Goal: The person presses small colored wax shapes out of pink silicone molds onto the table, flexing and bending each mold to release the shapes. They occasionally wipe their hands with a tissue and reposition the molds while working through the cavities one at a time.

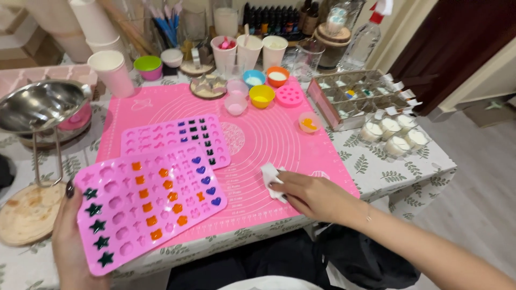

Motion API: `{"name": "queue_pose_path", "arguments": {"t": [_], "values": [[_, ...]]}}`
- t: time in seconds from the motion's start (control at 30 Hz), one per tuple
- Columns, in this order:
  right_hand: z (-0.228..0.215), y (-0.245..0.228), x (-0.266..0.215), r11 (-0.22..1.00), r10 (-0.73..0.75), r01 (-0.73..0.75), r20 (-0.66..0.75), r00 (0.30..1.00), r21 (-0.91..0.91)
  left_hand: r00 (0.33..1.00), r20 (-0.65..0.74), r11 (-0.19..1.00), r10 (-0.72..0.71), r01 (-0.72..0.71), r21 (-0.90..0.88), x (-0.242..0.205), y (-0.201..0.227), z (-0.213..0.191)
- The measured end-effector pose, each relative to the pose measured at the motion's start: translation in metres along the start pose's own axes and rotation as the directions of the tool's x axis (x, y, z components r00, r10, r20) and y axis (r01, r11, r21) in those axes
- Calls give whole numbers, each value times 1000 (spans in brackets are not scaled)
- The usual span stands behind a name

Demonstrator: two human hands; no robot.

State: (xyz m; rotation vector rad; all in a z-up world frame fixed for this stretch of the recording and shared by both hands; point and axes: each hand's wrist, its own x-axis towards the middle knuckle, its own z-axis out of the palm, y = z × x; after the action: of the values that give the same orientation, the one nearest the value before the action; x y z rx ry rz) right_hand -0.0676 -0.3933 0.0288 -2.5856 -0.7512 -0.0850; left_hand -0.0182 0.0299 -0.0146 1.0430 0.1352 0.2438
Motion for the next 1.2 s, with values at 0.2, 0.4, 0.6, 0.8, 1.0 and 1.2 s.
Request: {"name": "queue_pose_path", "arguments": {"t": [0.2,0.4,0.6,0.8,1.0,1.2], "values": [[-15,34,-53,985,111,-122,-91,990,-126,999,24,999,-42,42,13,-7,9,10],[-37,59,-53,877,336,-409,-289,897,-251,966,-2,966,-259,259,9,-14,49,70],[11,52,29,981,69,-125,-337,939,-149,954,224,960,-199,236,-152,-17,54,133],[11,59,21,982,101,-145,-319,942,-118,891,445,906,-95,262,-333,0,44,200],[-5,53,-27,888,350,-424,-337,874,-178,775,626,840,-84,393,-375,28,-8,243],[-31,39,-59,789,505,-580,-325,800,-201,732,661,847,-166,449,-284,12,-18,255]]}}
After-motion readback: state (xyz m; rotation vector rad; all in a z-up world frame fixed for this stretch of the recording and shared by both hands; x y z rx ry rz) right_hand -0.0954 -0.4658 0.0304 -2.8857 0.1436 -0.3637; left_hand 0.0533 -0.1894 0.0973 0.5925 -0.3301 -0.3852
